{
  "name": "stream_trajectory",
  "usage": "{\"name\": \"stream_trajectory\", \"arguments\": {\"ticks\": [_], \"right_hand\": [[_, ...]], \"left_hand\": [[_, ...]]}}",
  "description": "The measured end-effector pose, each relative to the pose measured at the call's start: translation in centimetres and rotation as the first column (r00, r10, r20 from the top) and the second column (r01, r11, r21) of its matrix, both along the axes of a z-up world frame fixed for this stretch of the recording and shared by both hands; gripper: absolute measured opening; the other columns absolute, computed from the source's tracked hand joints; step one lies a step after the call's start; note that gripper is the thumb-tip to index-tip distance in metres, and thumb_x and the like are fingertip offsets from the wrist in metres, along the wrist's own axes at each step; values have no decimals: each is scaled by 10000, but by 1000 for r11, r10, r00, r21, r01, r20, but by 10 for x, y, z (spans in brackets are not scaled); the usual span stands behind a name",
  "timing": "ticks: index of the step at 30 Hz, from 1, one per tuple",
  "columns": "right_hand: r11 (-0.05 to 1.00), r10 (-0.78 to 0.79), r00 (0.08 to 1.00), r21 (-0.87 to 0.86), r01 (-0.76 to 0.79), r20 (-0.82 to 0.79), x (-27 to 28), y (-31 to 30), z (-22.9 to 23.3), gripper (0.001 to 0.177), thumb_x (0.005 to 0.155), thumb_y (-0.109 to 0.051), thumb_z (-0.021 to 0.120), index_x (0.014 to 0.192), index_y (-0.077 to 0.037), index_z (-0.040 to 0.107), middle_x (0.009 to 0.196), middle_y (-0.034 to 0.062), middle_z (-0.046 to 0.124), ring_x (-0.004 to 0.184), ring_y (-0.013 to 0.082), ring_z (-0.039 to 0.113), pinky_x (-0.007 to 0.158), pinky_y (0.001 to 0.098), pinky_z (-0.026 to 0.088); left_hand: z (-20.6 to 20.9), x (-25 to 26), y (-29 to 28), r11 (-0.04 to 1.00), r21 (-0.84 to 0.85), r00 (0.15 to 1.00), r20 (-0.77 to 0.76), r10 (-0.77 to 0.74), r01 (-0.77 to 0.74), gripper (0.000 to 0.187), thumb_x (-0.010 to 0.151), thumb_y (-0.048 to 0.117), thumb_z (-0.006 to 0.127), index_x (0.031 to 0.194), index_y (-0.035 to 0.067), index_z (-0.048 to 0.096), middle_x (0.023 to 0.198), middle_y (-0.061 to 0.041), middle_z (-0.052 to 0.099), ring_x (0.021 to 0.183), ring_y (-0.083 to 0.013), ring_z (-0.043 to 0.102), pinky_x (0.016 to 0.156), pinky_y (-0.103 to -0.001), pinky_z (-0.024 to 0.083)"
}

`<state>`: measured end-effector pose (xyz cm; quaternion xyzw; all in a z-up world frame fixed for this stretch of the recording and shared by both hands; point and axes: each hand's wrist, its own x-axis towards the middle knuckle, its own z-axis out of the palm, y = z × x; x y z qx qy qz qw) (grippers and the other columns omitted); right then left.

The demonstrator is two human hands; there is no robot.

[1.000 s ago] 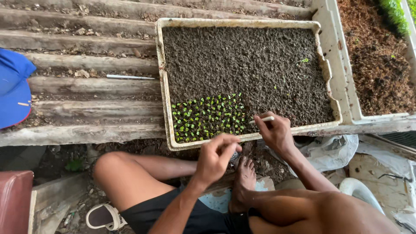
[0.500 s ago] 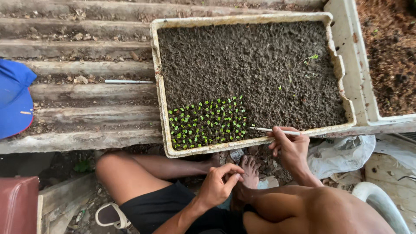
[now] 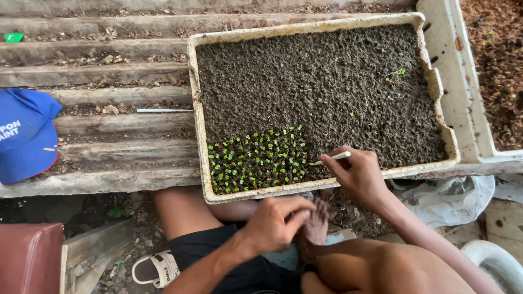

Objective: The person uses a white stick to lift small seedlings from a tray of soil and places them into a second tray filled with brown substrate. The person works methodically, moving seedlings one by one from the crowded tray to the new tray.

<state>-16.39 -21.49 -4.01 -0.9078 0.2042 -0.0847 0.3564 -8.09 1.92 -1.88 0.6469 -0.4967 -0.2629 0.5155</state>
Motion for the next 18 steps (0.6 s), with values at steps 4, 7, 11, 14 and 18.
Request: {"name": "stream_trajectory", "arguments": {"ticks": [4,7,11,14,18], "right_hand": [[995,-87,951,81,65,298,-28,-14,-6,71,884,-142,831,857,-83,803,487,95,625,400,155,552,405,270,406],[972,-224,916,139,187,332,-52,-45,4,61,882,-110,835,858,-65,801,495,81,653,424,150,587,458,267,499],[850,-526,796,220,479,300,-82,-82,22,114,1018,-62,774,981,36,729,692,170,661,548,176,609,485,308,485],[822,-569,750,213,528,337,-107,-107,31,137,1133,-45,692,1053,66,687,749,161,665,574,189,628,507,272,518],[829,-559,701,265,493,443,-119,-111,29,228,1175,43,633,966,130,614,747,216,619,559,221,584,485,267,442]], "left_hand": [[29,45,-42,991,0,991,35,131,-131,139,942,130,633,1039,127,733,730,-136,738,665,-376,722,605,-444,569],[8,69,-110,974,13,947,235,218,-227,134,967,298,618,995,201,707,593,-77,626,635,-368,683,591,-464,534],[-40,88,-200,995,43,803,593,49,-93,210,931,206,665,757,88,669,750,-64,611,764,-271,594,735,-429,538],[-66,96,-240,989,134,677,733,-61,-56,172,925,41,687,759,43,645,814,-84,617,801,-254,548,729,-429,538],[-92,98,-261,991,133,632,770,-86,-28,267,919,-67,600,682,54,582,707,-44,544,703,-186,469,675,-369,530]]}}
